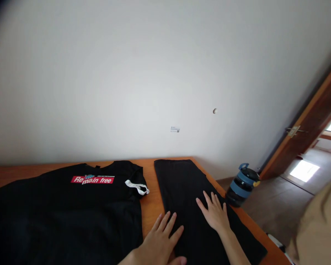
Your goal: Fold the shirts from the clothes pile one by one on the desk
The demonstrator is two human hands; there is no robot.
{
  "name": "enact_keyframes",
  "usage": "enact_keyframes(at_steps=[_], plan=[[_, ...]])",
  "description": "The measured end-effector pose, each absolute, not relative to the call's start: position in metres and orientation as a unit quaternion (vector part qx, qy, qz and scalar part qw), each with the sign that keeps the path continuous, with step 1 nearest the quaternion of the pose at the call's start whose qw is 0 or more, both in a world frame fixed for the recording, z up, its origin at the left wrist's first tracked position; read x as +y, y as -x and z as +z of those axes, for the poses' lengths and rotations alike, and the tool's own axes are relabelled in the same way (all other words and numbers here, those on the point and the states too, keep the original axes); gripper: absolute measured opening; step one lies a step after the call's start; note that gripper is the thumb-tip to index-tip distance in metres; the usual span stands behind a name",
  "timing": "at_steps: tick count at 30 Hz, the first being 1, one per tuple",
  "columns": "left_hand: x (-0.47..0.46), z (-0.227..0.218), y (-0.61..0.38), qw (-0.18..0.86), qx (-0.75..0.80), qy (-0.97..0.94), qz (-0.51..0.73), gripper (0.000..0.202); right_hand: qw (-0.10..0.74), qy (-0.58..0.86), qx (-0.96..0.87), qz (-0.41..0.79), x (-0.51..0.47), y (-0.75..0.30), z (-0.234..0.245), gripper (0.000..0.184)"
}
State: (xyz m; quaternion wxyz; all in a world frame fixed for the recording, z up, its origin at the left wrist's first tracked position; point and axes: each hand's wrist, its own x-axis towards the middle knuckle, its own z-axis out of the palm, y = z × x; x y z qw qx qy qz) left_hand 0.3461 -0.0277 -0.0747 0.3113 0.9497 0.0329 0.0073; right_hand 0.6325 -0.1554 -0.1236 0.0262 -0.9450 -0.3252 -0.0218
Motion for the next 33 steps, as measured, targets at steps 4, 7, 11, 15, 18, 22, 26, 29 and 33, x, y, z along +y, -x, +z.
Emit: enact_keyframes(at_steps=[4,7,11,15,18,22,26,29,33], plan=[[0.017,-0.053,-0.289,0.261,0.031,-0.961,0.088,0.066,0.091,0.923,-0.356,-0.111,-0.141,-0.609,-0.119,0.072],[0.068,-0.040,-0.216,0.194,0.155,-0.957,0.148,0.046,0.218,0.843,-0.473,-0.131,-0.124,-0.556,-0.111,0.060],[0.131,-0.041,-0.096,0.116,0.303,-0.934,0.149,0.028,0.285,0.786,-0.547,0.030,-0.100,-0.461,-0.109,0.047],[0.160,-0.049,0.004,0.061,0.429,-0.896,0.098,0.040,0.274,0.780,-0.559,0.063,-0.067,-0.400,-0.118,0.062],[0.160,-0.056,0.043,0.069,0.477,-0.874,0.062,0.059,0.263,0.758,-0.597,0.012,-0.041,-0.387,-0.123,0.070],[0.142,-0.070,0.053,0.086,0.482,-0.871,0.030,0.066,0.221,0.738,-0.638,-0.002,-0.019,-0.403,-0.135,0.063],[0.132,-0.081,0.041,0.092,0.474,-0.875,0.041,0.066,0.232,0.734,-0.639,0.003,-0.009,-0.438,-0.153,0.053],[0.134,-0.083,0.028,0.103,0.463,-0.878,0.059,0.063,0.224,0.756,-0.612,-0.057,-0.009,-0.454,-0.149,0.048],[0.127,-0.066,0.020,0.097,0.434,-0.887,0.122,0.046,0.219,0.743,-0.626,-0.085,-0.028,-0.431,-0.109,0.042]])
